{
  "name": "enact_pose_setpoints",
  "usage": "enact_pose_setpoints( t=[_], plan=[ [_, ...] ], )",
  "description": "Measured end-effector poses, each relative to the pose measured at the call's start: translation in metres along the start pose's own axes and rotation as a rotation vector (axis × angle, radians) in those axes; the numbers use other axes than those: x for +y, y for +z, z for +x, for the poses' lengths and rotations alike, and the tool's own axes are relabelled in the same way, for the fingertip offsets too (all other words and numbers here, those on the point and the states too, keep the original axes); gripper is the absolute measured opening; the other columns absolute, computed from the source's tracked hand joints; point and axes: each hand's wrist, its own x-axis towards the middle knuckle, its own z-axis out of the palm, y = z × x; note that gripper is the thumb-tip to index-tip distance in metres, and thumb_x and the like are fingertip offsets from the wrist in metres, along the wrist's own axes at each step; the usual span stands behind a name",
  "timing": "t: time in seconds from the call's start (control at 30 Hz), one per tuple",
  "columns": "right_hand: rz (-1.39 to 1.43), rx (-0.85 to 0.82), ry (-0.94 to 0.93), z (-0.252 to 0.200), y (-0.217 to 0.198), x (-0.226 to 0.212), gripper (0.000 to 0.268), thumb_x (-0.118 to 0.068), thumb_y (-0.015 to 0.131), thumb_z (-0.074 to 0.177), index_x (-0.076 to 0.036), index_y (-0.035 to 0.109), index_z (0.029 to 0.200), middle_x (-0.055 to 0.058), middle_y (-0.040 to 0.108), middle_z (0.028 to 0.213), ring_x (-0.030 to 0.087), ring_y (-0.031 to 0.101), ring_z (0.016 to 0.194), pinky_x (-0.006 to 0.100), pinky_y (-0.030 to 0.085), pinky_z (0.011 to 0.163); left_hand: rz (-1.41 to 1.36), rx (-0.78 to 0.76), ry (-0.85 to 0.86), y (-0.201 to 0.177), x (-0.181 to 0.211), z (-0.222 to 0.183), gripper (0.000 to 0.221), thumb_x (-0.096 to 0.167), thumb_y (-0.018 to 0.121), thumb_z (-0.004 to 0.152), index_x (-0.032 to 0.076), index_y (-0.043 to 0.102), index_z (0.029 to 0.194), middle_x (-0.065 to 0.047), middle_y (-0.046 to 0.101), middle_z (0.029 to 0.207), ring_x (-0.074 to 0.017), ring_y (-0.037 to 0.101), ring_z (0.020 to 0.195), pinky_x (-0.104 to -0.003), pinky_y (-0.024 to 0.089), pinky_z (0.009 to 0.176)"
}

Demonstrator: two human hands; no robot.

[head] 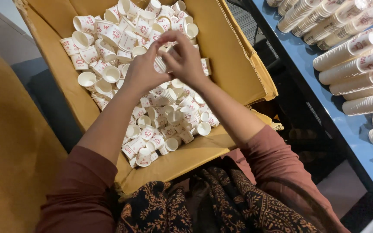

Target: The person gathers loose paper cups from a cardboard box, stacks them by hand, and places the stacks into clear plastic sleeves on a table.

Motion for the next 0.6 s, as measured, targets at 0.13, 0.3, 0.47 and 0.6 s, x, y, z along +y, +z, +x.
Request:
enact_pose_setpoints(
  t=[0.13,0.3,0.47,0.6],
  plan=[
    [0.118,-0.186,-0.159,-0.011,0.016,-0.013,0.031,-0.003,0.062,0.105,-0.008,0.058,0.135,0.007,0.065,0.128,0.017,0.063,0.103,0.033,0.055,0.092,0.126,-0.039,0.076,0.019,-0.029,0.011,0.051,0.043,0.083,0.075,0.016,0.067,0.115,-0.017,0.076,0.095,-0.0356,0.073,0.088,-0.045,0.056,0.078],
    [0.001,0.036,-0.037,0.006,0.005,0.020,0.023,-0.018,0.058,0.110,-0.011,0.056,0.132,0.005,0.070,0.125,0.018,0.068,0.110,0.032,0.056,0.098,-0.078,0.122,0.092,-0.005,-0.004,-0.003,0.053,0.045,0.087,0.073,0.015,0.063,0.110,-0.015,0.075,0.090,-0.0325,0.072,0.082,-0.044,0.055,0.073],
    [-0.913,-0.544,-0.259,-0.024,0.007,0.123,0.051,-0.016,0.069,0.076,-0.019,0.066,0.127,0.016,0.062,0.129,0.036,0.065,0.107,0.048,0.054,0.083,0.000,0.011,-0.058,-0.013,0.010,-0.002,0.057,0.051,0.087,0.071,0.019,0.063,0.112,-0.016,0.071,0.077,-0.0337,0.071,0.073,-0.045,0.054,0.071],
    [-1.221,-0.804,0.081,-0.036,0.023,0.178,0.018,-0.015,0.057,0.110,-0.007,0.071,0.118,0.015,0.069,0.122,0.033,0.073,0.107,0.046,0.059,0.090,0.033,0.034,0.006,-0.001,-0.005,0.000,0.062,0.054,0.089,0.068,0.020,0.064,0.113,-0.017,0.071,0.076,-0.0357,0.071,0.075,-0.047,0.054,0.072]
  ],
)
